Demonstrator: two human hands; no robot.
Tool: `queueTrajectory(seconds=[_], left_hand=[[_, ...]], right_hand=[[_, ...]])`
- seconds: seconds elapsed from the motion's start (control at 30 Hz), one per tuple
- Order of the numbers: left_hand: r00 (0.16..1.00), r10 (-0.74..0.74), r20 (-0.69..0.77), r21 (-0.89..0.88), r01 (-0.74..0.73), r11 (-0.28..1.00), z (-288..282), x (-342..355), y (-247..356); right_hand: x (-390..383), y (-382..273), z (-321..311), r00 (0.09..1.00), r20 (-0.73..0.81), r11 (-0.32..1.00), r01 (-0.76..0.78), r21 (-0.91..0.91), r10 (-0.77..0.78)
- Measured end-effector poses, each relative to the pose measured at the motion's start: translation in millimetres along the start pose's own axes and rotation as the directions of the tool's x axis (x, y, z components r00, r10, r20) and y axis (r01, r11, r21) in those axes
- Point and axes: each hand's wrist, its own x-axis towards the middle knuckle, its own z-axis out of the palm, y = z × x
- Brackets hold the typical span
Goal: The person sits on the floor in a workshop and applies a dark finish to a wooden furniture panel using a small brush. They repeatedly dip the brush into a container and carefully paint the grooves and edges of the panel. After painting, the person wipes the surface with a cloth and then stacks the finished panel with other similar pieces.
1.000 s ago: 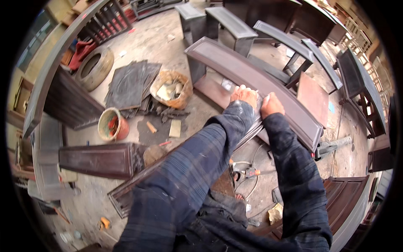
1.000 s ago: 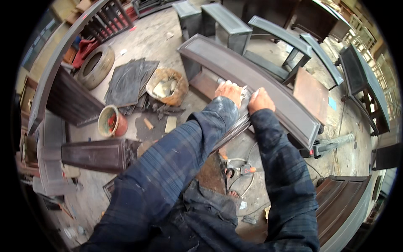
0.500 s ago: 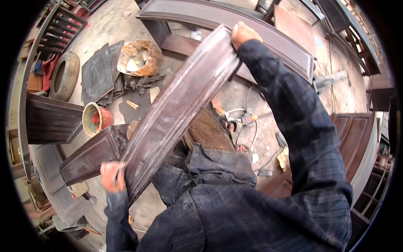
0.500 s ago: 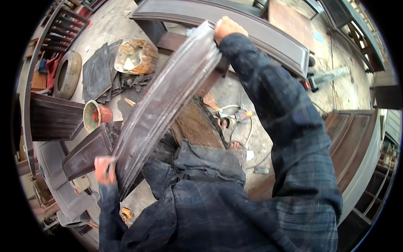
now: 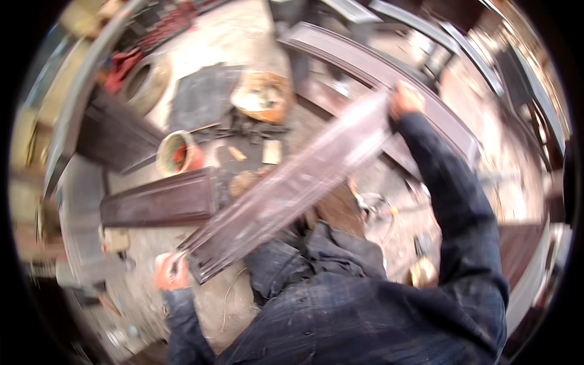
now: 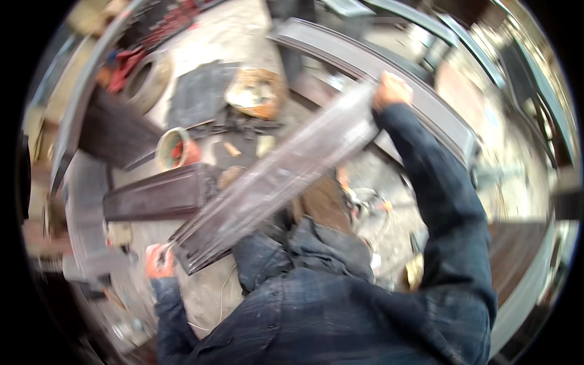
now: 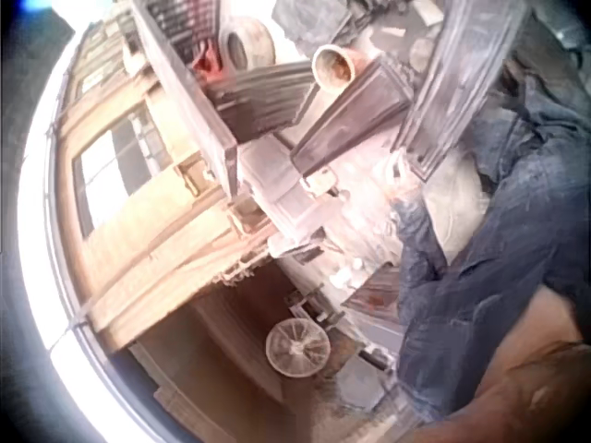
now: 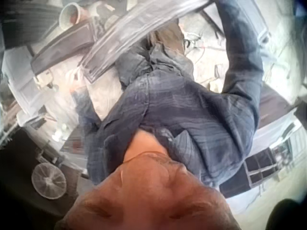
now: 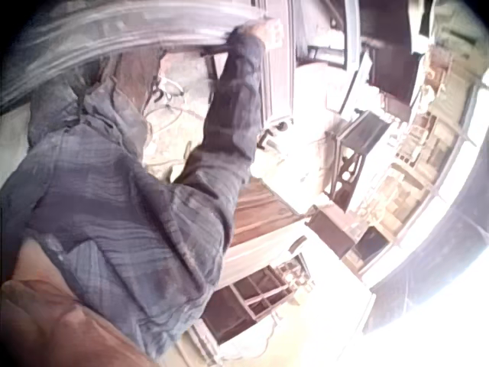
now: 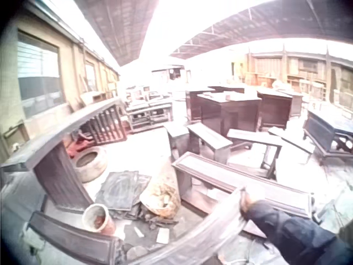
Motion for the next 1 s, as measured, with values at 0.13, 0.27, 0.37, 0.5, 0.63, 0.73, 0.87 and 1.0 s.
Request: queueTrajectory(seconds=[0.13, 0.27, 0.37, 0.5, 0.63, 0.73, 0.87, 1.0], left_hand=[[0.862, -0.479, 0.168, -0.698, 0.447, 0.559, 64.5, -3.2, 110.3], [0.842, -0.464, 0.276, -0.869, 0.425, 0.254, 107.6, -17.7, 155.0], [0.758, -0.503, 0.414, -0.843, 0.529, 0.103, 109.2, -36.6, 158.0], [0.818, -0.349, 0.457, -0.867, 0.497, 0.028, 108.6, -52.9, 136.7], [0.796, -0.215, 0.565, -0.814, 0.496, -0.304, 81.4, -41.8, 136.1], [0.772, -0.295, 0.562, -0.824, 0.555, -0.117, 84.9, -49.6, 130.6], [0.839, -0.372, 0.397, -0.862, 0.480, 0.162, 75.3, -57.0, 121.8], [0.928, -0.305, 0.214, -0.738, 0.358, 0.571, 50.7, -50.4, 99.9]], right_hand=[[-48.8, -143.2, -99.5, 0.885, -0.181, 0.726, 0.457, 0.514, -0.430], [-138.3, -263.2, -183.4, 0.704, 0.123, 0.497, 0.355, 0.792, -0.699], [-188.4, -276.4, -176.7, 0.671, 0.185, 0.491, 0.299, 0.818, -0.718], [-197.5, -280.7, -171.1, 0.671, 0.254, 0.484, 0.177, 0.857, -0.696], [-173.0, -284.6, -180.0, 0.574, 0.447, 0.411, -0.200, 0.889, -0.687], [-173.5, -286.1, -178.8, 0.430, 0.557, 0.458, -0.319, 0.830, -0.710], [-161.3, -312.9, -182.0, 0.469, 0.425, 0.408, -0.143, 0.902, -0.774], [-157.8, -328.6, -164.6, 0.408, 0.333, 0.292, -0.162, 0.943, -0.850]])
